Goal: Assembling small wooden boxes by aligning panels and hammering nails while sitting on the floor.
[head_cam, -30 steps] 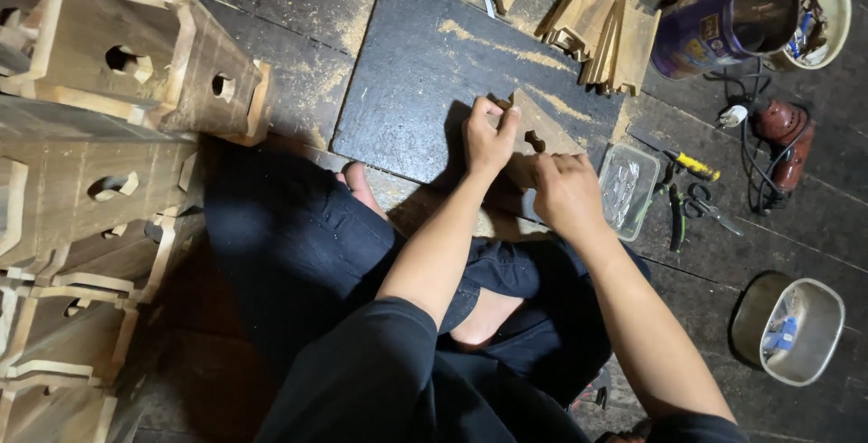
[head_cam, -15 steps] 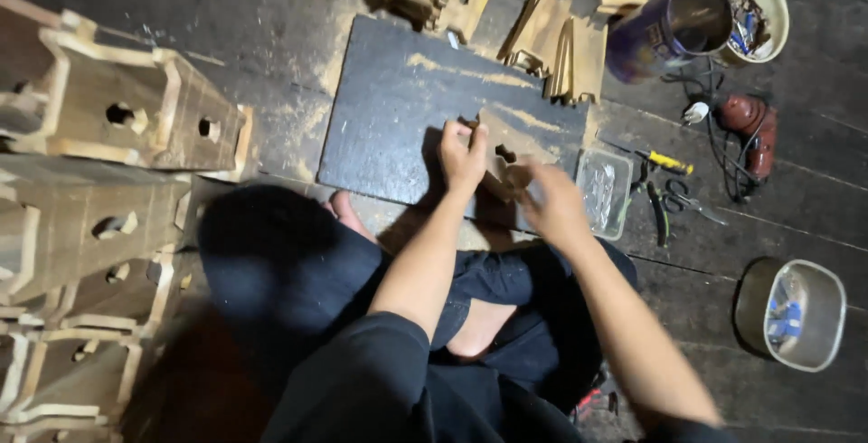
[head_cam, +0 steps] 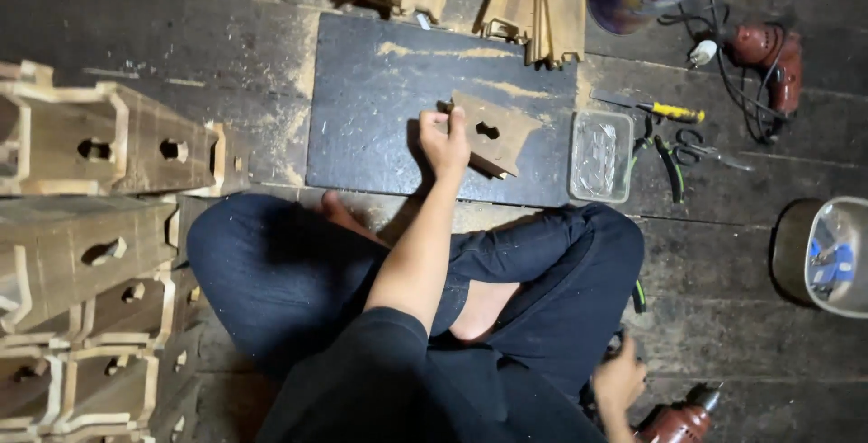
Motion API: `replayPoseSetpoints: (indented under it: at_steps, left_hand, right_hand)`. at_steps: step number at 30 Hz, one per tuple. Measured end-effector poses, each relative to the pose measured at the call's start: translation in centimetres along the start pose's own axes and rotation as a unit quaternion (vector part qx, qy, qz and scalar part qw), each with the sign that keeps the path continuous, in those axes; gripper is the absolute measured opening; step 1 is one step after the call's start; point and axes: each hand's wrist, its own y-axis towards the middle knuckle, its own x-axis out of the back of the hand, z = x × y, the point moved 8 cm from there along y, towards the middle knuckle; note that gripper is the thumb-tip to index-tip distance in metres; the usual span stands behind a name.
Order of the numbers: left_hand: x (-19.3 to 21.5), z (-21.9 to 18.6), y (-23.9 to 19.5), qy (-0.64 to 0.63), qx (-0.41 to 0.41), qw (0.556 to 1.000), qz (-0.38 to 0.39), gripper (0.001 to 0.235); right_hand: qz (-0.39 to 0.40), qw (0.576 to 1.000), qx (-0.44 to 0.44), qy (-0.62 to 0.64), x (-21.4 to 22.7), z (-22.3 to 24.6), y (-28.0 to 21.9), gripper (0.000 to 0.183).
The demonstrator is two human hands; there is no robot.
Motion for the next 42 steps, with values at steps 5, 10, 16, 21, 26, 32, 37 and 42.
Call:
replayPoseSetpoints:
  at_steps: [5,10,16,21,26,32,37,42]
  left_hand:
    - [0.2,-0.6,0.2,-0.007,-0.065,0.998,-0.024,0.034]
    - [0.5,-0.5,-0.4,-0.006,-0.071,0.997,-0.040,0.032]
    - [0.4,0.0,-0.6,-0.003,-0.061,0.997,-0.039,0.031]
    - [0.4,-0.3,-0.3,-0.006,-0.064,0.997,-0.035,0.032]
    - [0.2,0.1,-0.3,-0.009,-0.067,0.997,-0.039,0.031]
    - [0.3,0.1,-0.5,-0.002,-0.062,0.997,-0.056,0.030]
    - [-0.2,2.8,0.1,-0.003,-0.108,0.988,-0.110,0.029]
    - [-0.2,2.7,0.0,-0.016,-0.094,0.989,-0.112,0.030]
  right_hand:
    - [-0.111,0.987,0.048,0.109,-1.8,-3.2,4.3,0.081]
    - [-0.050,0.959,-0.175,0.216,-1.4,-7.7,3.8,0.074]
    - [0.267,0.762,-0.277,0.521,-11.2,-12.1,4.1,0.008]
    - [0.294,0.656,-0.161,0.676,-12.3,-11.4,8.7,0.013]
    - [-0.046,0.850,0.071,0.520,9.6,2.2,4.3,0.024]
    - [0.150,0.718,0.217,0.644,18.1,18.2,-4.2,0.051]
    - [0.083,0.691,0.450,0.560,19.5,29.8,-8.4,0.049]
    - [0.057,0.751,0.524,0.398,18.5,37.2,-10.9,0.028]
